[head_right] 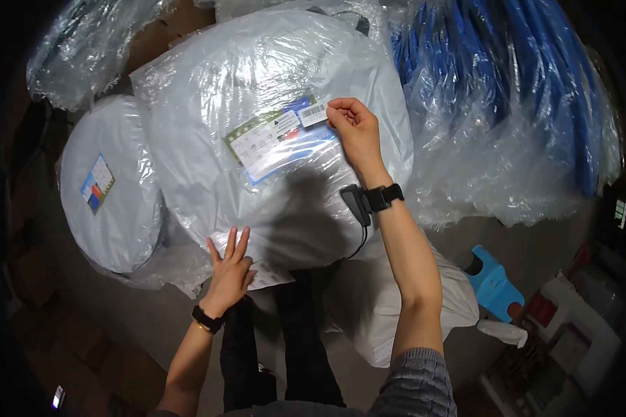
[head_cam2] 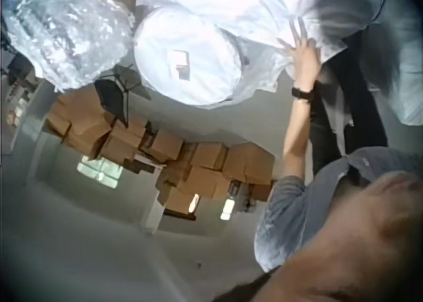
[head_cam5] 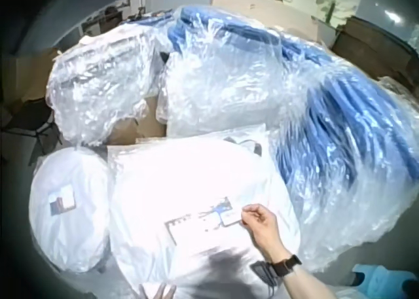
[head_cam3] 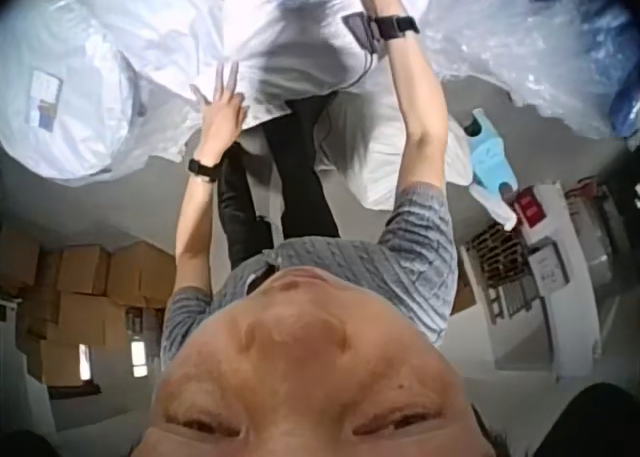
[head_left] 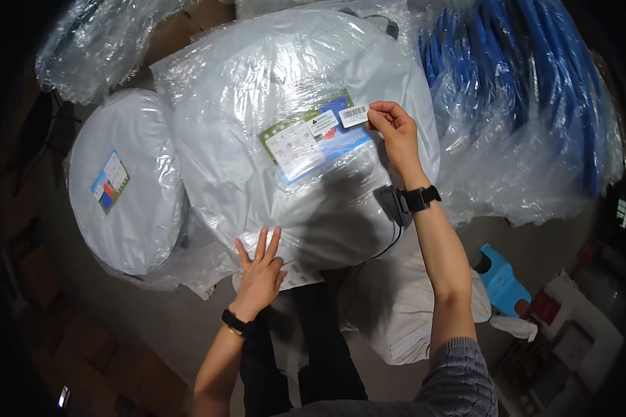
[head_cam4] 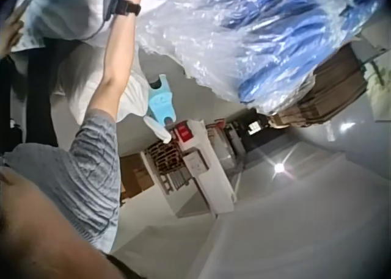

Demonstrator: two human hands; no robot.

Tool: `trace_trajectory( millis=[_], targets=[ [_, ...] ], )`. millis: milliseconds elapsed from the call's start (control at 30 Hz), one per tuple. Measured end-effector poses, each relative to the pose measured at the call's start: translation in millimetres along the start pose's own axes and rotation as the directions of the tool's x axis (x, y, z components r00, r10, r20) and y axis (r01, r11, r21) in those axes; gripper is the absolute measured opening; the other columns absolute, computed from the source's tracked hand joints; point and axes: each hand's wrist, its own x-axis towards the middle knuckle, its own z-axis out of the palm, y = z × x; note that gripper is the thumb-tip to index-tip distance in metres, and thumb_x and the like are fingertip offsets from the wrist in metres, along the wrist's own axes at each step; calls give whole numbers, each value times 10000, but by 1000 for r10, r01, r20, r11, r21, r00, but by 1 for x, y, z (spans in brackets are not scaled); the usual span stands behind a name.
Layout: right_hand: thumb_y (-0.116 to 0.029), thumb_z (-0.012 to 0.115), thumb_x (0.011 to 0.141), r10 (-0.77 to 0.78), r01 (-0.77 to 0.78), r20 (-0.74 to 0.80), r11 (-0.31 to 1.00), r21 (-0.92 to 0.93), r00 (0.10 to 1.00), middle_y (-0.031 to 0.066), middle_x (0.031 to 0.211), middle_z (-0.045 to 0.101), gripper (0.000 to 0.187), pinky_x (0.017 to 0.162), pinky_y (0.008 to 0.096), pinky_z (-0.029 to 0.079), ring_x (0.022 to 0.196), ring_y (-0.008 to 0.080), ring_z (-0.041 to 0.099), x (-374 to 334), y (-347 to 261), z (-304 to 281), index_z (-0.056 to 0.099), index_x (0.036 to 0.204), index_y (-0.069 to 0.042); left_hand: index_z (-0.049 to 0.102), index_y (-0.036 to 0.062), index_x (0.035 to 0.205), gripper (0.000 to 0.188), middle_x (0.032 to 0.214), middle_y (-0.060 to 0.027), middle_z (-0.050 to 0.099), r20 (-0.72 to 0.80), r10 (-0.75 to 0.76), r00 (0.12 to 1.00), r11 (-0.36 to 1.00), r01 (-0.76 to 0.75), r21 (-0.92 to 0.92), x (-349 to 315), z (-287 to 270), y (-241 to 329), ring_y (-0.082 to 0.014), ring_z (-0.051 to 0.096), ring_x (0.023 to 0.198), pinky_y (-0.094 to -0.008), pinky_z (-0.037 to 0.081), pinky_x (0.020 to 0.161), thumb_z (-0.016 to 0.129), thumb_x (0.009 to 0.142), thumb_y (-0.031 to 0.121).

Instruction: Attaching barcode labels to large plastic-wrapped circular items and organizing them.

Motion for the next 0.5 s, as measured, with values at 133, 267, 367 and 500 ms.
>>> trace_trajectory(
  millis=[133, 267, 367, 500],
  targets=[
    [-45, 572, 904, 18, -20, 61, 999, 30, 998, 51, 940, 642, 151, 751, 214, 482, 810, 95, 596, -15, -21, 10, 605, 1036, 20, 555, 45, 718, 145, 1542, -103, 177, 33, -4, 999, 1000, 4, -6, 3, 8, -11, -324, 67, 1434, -692, -43, 1050, 672, 763, 116],
    [-30, 536, 918, 20, -26, 99, 998, 57, 995, 69, 954, 646, 156, 759, 230, 483, 822, 114, 607, -35, -33, 8, 600, 1048, 28, 554, 47, 716, 143, 1545, -105, 166, 66, -23, 998, 999, 25, -33, 7, 10, -13, -330, 44, 1435, -687, -68, 1046, 666, 770, 119],
    [-13, 529, 916, -9, 2, 113, 998, 57, 994, 75, 950, 649, 166, 765, 235, 481, 828, 118, 613, -40, -37, 10, 596, 1060, 34, 537, 48, 695, 166, 1544, -106, 170, 69, -24, 997, 999, 27, -39, 9, 14, -15, -331, 34, 1435, -688, -73, 1043, 654, 784, 125],
    [-4, 526, 914, -45, 28, 127, 991, 132, 991, 80, 957, 650, 170, 768, 239, 484, 830, 119, 613, -40, -39, 11, 598, 1062, 40, 524, 48, 683, 185, 1545, -108, 167, 88, -47, 995, 997, 51, -52, 10, 14, -16, -332, 31, 1436, -686, -79, 1041, 650, 791, 129]
  ],
)
